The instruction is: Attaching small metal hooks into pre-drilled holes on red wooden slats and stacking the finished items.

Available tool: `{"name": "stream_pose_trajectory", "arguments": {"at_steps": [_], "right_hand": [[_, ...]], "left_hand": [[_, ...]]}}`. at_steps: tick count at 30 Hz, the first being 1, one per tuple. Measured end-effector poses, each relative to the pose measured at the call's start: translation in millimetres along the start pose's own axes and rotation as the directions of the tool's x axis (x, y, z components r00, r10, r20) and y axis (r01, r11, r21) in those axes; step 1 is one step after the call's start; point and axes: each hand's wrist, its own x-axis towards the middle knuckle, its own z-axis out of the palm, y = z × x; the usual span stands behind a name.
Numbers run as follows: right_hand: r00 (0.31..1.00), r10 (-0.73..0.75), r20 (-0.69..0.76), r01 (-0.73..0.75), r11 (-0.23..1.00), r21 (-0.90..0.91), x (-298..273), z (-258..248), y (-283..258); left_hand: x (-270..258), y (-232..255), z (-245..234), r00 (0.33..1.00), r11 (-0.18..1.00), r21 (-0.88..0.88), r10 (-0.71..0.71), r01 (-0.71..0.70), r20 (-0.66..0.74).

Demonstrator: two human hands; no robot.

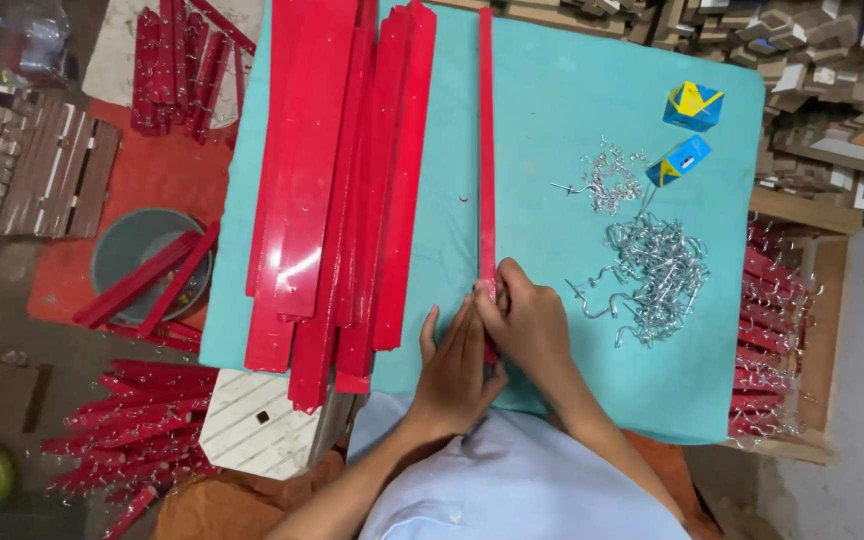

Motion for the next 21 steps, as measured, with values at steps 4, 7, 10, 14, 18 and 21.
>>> {"name": "stream_pose_trajectory", "arguments": {"at_steps": [4,7,10,14,18,21], "right_hand": [[0.999,-0.045,-0.008,0.045,0.999,-0.006,0,-2,15],[0.999,0.01,0.048,-0.013,0.997,0.072,-1,-1,30],[0.982,0.115,0.146,-0.138,0.979,0.153,-4,-1,41],[0.967,0.143,0.212,-0.173,0.976,0.13,-10,-5,42],[0.973,0.126,0.194,-0.154,0.979,0.137,-14,-1,53],[0.992,0.048,0.116,-0.067,0.985,0.162,-15,3,59]], "left_hand": [[-1,0,5,1.0,1.0,-0.014,0.001,-0.001,0.005],[-2,0,10,0.999,0.997,-0.078,0.004,-0.001,0.032],[7,5,0,0.995,0.976,-0.21,-0.036,0.054,0.088],[10,6,-5,0.984,0.935,-0.325,-0.096,0.14,0.147],[10,3,-5,0.976,0.924,-0.342,-0.109,0.169,0.187],[16,2,-7,0.967,0.899,-0.384,-0.136,0.213,0.217]]}}
